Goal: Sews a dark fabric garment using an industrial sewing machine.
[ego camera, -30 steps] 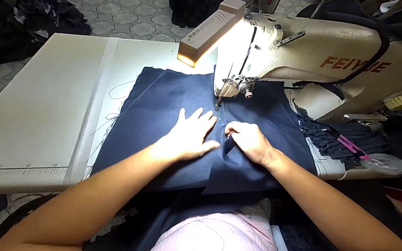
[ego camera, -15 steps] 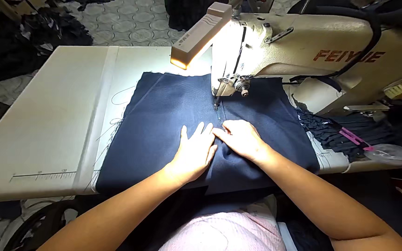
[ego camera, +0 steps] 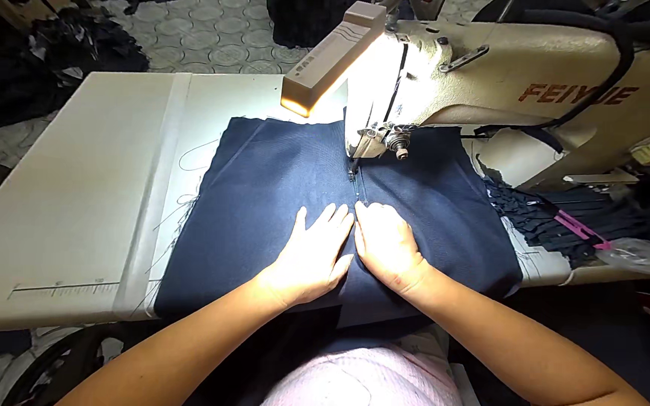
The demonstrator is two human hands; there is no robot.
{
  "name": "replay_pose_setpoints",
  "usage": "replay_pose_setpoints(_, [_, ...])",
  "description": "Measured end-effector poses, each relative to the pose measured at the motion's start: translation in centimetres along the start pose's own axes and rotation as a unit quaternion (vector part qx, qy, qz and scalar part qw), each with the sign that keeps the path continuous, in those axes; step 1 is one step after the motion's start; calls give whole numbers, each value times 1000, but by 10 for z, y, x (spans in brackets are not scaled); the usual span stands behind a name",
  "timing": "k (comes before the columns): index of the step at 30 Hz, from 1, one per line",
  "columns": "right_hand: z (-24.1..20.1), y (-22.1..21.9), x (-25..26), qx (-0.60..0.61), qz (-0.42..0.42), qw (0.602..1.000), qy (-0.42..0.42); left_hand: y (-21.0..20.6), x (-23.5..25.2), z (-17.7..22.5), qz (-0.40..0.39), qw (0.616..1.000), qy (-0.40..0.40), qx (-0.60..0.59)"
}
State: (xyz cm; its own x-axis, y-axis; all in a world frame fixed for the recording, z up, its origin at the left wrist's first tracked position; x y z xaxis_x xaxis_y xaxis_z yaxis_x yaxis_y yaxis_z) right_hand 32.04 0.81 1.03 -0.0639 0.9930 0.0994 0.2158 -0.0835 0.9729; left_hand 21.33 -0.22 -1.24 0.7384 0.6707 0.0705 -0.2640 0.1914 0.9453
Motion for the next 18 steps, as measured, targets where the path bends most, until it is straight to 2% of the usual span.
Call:
replay_pose_setpoints(2, [-5, -3, 0, -33, -41, 999, -12, 2, -1, -2, 31, 999, -24, -6])
replay_pose_setpoints(6, [-7, -4, 1, -56, -73, 996, -8, 4, -2, -8, 73, 996, -38, -20])
replay_pose_setpoints(12, [2, -3, 2, -7, -6, 999, 33, 1, 2, -11, 62, 997, -33, 7])
replay_pose_setpoints(18, [6, -2, 29, -3, -55, 998, 21, 6, 22, -29, 35, 999, -20, 8])
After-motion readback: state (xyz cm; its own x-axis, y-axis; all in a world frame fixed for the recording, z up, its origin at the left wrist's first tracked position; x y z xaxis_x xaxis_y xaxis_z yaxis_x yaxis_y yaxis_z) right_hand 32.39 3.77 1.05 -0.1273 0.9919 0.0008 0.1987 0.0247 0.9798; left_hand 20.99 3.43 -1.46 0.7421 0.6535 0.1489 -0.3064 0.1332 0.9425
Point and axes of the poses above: each hand's wrist, its own x-axis towards the middle knuckle, its own y-axis out of the back of the hand, z = x × y, the point moved 7 cm from there along x, towards the middle knuckle, and after that the axes turned 7 degrees about -y, right-handed, at the moved point
